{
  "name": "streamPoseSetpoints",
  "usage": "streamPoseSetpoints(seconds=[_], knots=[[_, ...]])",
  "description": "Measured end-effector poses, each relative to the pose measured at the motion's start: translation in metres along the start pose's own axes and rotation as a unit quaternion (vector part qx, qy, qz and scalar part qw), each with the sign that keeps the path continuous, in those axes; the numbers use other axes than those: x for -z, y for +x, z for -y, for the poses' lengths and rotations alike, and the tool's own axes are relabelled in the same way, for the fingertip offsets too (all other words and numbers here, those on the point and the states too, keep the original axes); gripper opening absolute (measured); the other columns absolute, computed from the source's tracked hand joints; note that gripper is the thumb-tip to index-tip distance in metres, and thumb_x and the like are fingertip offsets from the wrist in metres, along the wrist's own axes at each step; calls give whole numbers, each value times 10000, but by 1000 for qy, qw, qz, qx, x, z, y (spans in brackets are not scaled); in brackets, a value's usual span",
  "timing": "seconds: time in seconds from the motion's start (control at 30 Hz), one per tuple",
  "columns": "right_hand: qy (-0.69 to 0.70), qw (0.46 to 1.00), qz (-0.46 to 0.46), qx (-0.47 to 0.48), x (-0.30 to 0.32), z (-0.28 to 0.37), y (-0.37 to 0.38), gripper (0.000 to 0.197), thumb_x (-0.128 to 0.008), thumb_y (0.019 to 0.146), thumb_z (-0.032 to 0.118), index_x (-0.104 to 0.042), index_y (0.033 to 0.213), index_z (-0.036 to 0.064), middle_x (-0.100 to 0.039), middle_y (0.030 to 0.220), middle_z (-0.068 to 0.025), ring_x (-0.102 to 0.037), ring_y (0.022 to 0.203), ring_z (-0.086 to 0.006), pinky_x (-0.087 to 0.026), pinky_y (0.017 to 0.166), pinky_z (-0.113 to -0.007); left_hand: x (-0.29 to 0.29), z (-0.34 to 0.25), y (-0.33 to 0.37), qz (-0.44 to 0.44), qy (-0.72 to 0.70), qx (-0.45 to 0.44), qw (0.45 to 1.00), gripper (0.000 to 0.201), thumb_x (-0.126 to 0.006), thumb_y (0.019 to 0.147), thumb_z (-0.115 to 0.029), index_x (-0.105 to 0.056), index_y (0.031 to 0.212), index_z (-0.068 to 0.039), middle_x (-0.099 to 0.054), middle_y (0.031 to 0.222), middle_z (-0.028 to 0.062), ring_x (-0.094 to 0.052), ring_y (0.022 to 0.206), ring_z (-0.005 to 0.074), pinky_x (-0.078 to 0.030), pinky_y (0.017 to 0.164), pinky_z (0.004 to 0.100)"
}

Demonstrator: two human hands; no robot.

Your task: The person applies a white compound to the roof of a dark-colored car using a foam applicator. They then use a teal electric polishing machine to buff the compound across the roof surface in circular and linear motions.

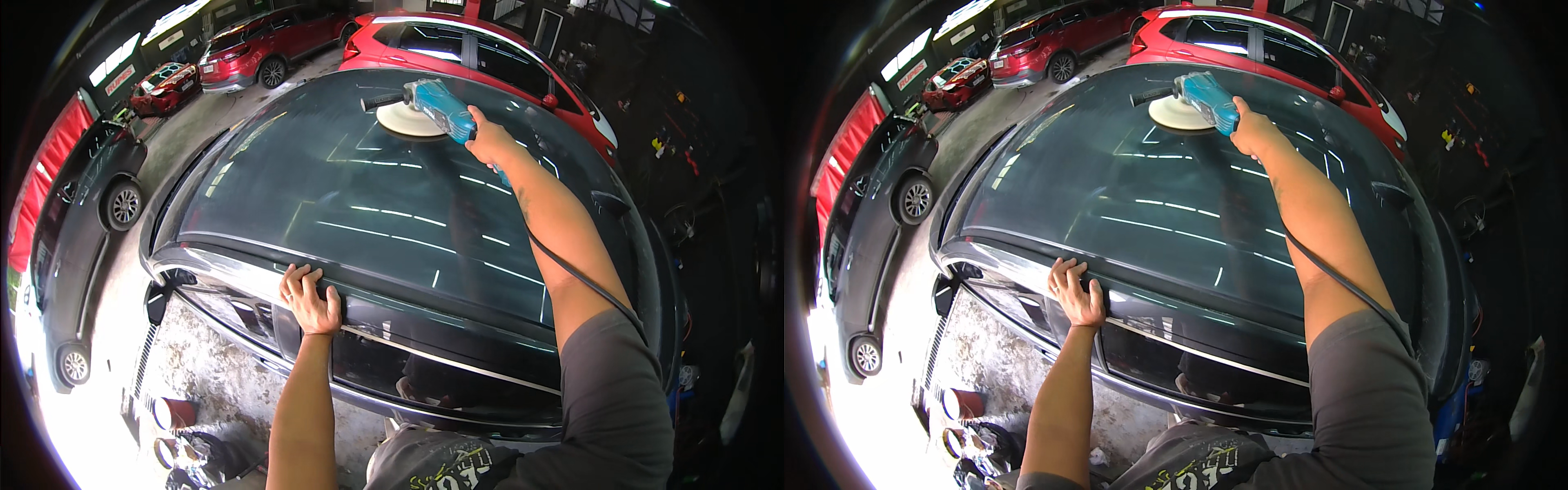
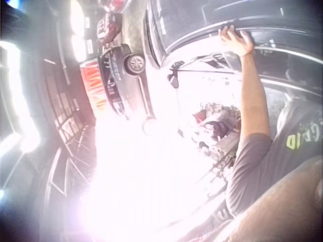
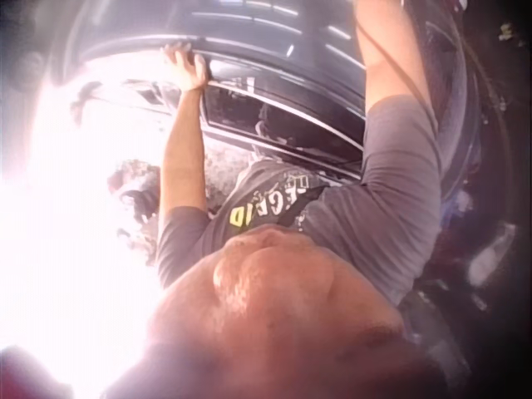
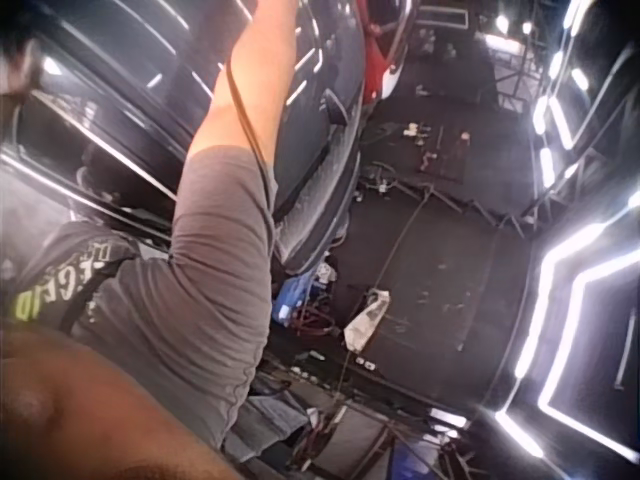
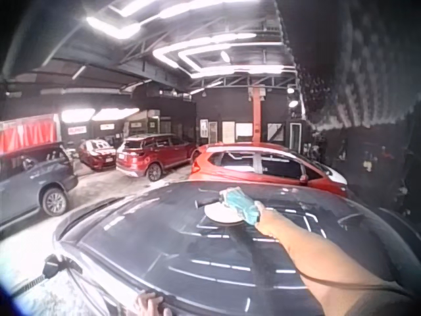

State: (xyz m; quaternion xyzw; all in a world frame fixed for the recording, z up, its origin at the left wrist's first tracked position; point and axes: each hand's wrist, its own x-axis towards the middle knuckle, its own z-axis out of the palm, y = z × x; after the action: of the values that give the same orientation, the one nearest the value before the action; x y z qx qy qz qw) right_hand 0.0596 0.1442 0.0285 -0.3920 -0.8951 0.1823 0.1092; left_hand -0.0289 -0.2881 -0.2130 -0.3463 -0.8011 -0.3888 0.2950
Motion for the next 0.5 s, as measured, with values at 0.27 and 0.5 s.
streamPoseSetpoints(seconds=[0.27, 0.5], knots=[[29, 999, -30, 35, 23, -67, -46, 930, -733, 984, 156, -228, 1760, 244, -785, 1266, -182, -742, 622, -294, -601, 561, -441, 3, -3, 2, -2, 2, 6, 1000, 429, -639, 913, -371, -707, 1232, -93, -602, 1387, 143, -465, 1474, 426, -279, 1232, 597], [56, 996, -26, -64, 66, -183, -143, 958, -754, 991, 153, -201, 1761, 293, -744, 1104, -154, -621, 498, -221, -535, 440, -429, 4, 1, -1, 2, -2, 7, 1000, 397, -698, 884, -340, -703, 1224, -135, -594, 1386, 114, -462, 1475, 398, -273, 1231, 580]])
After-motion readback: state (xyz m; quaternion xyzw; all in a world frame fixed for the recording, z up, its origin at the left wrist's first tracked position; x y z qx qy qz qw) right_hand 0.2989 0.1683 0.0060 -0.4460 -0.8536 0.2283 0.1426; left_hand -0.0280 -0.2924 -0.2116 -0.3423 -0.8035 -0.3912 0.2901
